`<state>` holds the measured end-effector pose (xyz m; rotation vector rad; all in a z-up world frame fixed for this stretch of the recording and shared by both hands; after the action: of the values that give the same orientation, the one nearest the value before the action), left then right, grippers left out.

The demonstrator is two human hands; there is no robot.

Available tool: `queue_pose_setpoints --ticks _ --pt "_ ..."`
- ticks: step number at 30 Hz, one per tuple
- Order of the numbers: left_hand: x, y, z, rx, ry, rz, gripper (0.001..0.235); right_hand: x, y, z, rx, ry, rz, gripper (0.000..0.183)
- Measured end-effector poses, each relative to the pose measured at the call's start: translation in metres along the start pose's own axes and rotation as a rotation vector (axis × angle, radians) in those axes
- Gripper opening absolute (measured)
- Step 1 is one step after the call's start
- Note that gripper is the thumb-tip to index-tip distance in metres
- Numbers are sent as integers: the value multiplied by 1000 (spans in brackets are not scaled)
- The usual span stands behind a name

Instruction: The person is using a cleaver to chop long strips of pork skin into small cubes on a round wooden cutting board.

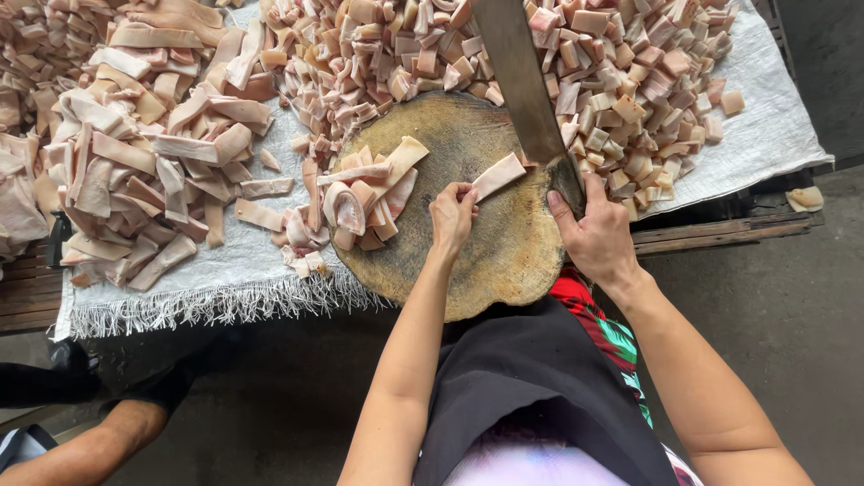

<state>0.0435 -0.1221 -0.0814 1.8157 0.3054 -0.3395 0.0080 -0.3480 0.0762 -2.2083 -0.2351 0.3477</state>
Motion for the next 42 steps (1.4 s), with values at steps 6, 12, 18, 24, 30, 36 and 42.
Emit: queue_pose_setpoints --ticks 6,12,18,24,30,36,42 --pt "9 -8 0 131 72 86 23 13 42 50 -191 -50 41 35" --pt "4 -20 -1 148 93 141 21 13 88 62 -220 -100 107 38" --pt "19 -9 9 -7 23 67 21 8 15 14 -31 -49 90 43" --pt "14 -1 9 3 42 33 21 6 3 24 -48 25 -77 43" --pt "14 1 5 27 45 80 19 23 60 69 -252 -225 153 39" --pt "2 0 -2 4 5 88 25 7 45 34 -40 -167 230 39" --pt "-1 5 -110 58 277 233 25 -31 29 22 -71 -201 149 39"
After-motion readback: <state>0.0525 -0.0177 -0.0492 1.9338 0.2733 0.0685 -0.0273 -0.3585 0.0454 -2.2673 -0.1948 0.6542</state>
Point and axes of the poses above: each hand's wrist, its own x-axis towards the middle knuckle, its own z-axis out of the palm, y = z × x, the point moved 3 cm from there along x, towards the middle knuckle, and after that the axes turned 13 degrees about -y, right-handed, at the moved point
